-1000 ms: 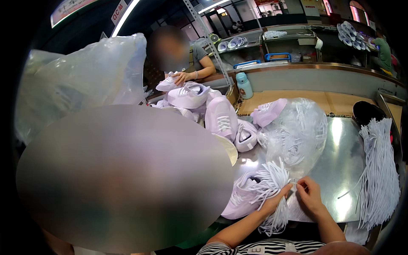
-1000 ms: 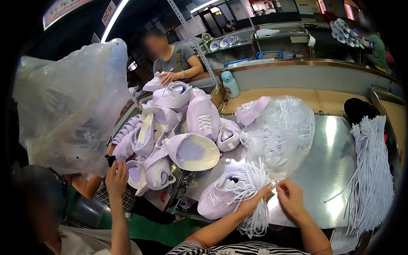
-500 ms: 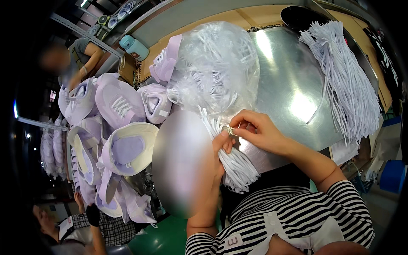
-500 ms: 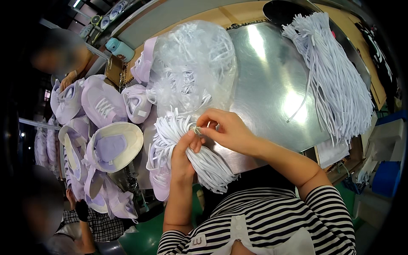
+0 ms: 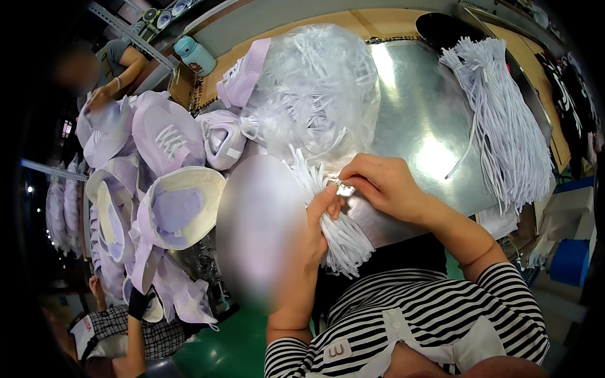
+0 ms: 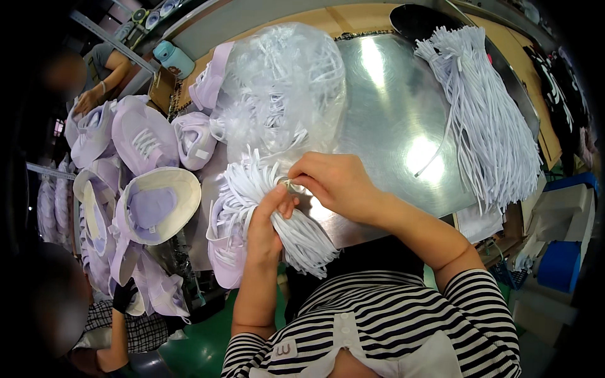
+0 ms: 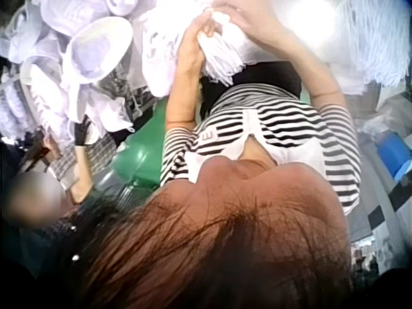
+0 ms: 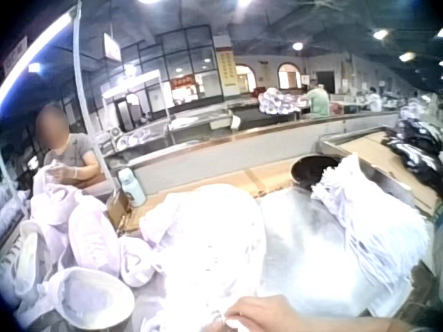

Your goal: The person gathers groups of white shoelaces from a table, aligns them, and places them into plastic bags.

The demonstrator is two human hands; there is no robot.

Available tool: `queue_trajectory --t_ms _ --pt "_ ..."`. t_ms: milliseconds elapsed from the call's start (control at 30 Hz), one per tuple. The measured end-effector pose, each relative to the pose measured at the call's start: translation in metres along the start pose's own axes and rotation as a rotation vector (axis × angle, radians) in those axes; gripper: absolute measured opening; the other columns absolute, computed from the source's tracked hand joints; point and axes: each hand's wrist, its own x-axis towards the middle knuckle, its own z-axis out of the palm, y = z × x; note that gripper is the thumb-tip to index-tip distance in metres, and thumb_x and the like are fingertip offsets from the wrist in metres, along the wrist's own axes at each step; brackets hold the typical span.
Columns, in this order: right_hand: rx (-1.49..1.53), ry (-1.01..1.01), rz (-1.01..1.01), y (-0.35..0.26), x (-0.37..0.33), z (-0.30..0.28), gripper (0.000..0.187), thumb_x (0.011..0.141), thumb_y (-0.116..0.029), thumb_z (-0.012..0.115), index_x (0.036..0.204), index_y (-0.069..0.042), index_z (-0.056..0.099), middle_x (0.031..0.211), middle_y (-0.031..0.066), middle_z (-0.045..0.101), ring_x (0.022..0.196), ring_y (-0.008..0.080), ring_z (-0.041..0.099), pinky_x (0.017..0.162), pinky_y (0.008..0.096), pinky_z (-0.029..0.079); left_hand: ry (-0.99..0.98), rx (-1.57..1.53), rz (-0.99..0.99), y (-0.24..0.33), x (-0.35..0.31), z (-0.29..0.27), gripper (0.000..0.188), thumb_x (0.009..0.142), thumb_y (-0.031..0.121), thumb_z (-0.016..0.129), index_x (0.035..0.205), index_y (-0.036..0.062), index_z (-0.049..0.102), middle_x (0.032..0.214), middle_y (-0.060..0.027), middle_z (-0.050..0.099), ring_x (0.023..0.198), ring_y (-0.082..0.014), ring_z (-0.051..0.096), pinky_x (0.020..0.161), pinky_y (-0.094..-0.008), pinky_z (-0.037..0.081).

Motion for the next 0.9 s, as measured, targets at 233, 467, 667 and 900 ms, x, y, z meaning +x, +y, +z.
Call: queue_trajectory --t_ms 233,467,667,900 --pt "-0.053 0.031 0.056 -0.009 -0.004 -0.006 0.008 0.081 -0.002 0.063 0.089 -0.004 0.061 0.079 0.0086 0.061 0.064 0.0238 0.059 0.057 0.0303 0.045 0.028 -0.027 0.056 0.001 -0.007 -0.004 0.026 0.088 0.022 0.061 0.069 0.0097 0.05 0.062 0.001 0.044 0.061 -0.0109 0.043 0.082 -0.0282 0.042" --pt "0.075 -0.026 0.089 -0.014 -0.01 -0.008 0.007 0.083 -0.005 0.063 0.089 -0.003 0.061 0.076 0.0083 0.058 0.063 0.018 0.056 0.057 0.0274 0.043 0.057 0.242 0.218 0.003 -0.027 0.005 0.02 0.087 0.022 0.066 0.076 0.0067 0.058 0.066 0.0016 0.048 0.062 -0.0077 0.044 0.065 -0.0235 0.037" --pt "0.13 -0.036 0.111 -0.028 -0.015 -0.009 0.006 0.085 -0.007 0.062 0.089 -0.001 0.06 0.074 0.0056 0.057 0.061 0.0126 0.052 0.055 0.0257 0.04 0.081 0.311 0.257 0.001 -0.032 0.015 0.013 0.087 0.017 0.067 0.08 0.0061 0.062 0.068 0.0039 0.051 0.061 -0.0043 0.043 0.054 -0.0213 0.034" --pt "0.385 -0.084 0.331 -0.028 -0.021 -0.01 0.012 0.087 -0.012 0.06 0.086 -0.001 0.058 0.071 -0.0005 0.054 0.061 0.0063 0.046 0.056 0.0217 0.037 0.132 0.883 0.393 0.008 -0.038 0.021 0.017 0.086 0.012 0.065 0.096 -0.001 0.065 0.087 -0.0074 0.066 0.078 -0.0188 0.06 0.069 -0.0332 0.047"
